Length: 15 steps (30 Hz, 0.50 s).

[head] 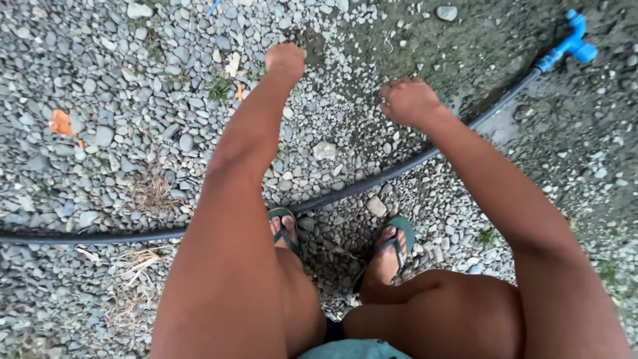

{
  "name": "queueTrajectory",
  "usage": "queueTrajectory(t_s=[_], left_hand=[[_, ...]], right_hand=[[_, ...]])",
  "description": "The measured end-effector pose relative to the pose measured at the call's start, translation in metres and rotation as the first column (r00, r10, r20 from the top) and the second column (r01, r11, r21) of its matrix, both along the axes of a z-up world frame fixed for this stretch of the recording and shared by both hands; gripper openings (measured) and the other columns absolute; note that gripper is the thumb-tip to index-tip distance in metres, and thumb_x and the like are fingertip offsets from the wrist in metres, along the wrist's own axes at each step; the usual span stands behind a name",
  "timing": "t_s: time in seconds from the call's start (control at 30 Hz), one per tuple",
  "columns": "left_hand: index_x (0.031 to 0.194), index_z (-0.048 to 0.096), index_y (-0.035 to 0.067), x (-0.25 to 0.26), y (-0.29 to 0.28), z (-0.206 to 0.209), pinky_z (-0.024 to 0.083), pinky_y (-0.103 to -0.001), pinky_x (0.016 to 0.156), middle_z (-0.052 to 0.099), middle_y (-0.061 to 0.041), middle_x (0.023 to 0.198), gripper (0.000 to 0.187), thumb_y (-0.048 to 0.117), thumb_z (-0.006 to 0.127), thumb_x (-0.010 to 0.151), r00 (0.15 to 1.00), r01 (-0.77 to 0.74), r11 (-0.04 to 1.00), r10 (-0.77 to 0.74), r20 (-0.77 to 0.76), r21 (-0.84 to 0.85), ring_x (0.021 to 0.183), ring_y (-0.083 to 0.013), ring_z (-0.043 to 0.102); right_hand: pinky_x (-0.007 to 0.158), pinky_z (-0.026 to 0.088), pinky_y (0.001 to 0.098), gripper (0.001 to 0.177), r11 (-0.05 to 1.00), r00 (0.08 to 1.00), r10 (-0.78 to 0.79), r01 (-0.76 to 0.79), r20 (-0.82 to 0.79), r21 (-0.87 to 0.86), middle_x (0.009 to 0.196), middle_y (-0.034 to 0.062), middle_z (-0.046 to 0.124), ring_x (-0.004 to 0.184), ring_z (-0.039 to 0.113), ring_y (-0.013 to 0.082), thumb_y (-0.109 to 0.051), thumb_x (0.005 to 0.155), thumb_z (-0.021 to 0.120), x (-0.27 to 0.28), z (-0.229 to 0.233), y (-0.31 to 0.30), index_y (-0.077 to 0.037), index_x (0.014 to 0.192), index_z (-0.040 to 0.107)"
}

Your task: The recorder is pulling small weeds out of a gravel and dirt surface by hand.

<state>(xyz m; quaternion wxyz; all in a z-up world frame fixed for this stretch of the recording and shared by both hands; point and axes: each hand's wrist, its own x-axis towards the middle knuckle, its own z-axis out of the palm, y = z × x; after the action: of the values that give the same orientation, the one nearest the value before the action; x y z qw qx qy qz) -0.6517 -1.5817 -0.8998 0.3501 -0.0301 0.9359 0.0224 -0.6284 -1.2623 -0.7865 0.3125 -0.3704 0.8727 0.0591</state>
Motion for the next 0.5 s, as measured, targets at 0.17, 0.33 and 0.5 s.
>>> queueTrajectory(t_s=[0.17,0.33,0.5], left_hand=[[0.119,0.073,0.008,0.016,-0.005,-0.013,0.055,-0.047,0.093,0.068,-0.015,0.128,0.032,0.022,0.049,0.104,0.994,0.011,0.998,-0.004,-0.108,0.064,0.117,-0.0345,0.066],[0.111,0.075,0.004,0.061,-0.038,0.025,0.056,-0.050,0.088,0.068,-0.018,0.124,0.028,0.013,0.059,0.091,0.990,0.051,0.997,-0.043,-0.137,0.060,0.111,-0.0378,0.068],[0.104,0.076,0.004,0.078,-0.066,0.072,0.057,-0.051,0.083,0.072,-0.022,0.110,0.025,0.014,0.064,0.084,0.971,0.053,0.998,-0.042,-0.236,0.040,0.101,-0.0393,0.071]], right_hand=[[0.104,0.046,0.0518,0.041,1.000,0.999,-0.030,0.030,0.023,0.009,0.129,0.0165,0.067,0.123,0.062,0.0351,-0.039,0.099,0.054,0.003,0.005,-0.003,-0.010,0.124,0.066],[0.099,0.053,0.0500,0.040,0.993,0.998,0.053,-0.051,-0.020,0.102,0.125,0.0173,0.071,0.115,0.068,0.0351,-0.040,0.100,0.056,-0.002,-0.015,0.009,-0.009,0.124,0.069],[0.095,0.052,0.0534,0.043,0.996,0.986,0.061,-0.051,-0.154,0.067,0.124,0.0170,0.070,0.112,0.068,0.0359,-0.041,0.098,0.055,0.002,-0.033,0.004,-0.012,0.127,0.068]])
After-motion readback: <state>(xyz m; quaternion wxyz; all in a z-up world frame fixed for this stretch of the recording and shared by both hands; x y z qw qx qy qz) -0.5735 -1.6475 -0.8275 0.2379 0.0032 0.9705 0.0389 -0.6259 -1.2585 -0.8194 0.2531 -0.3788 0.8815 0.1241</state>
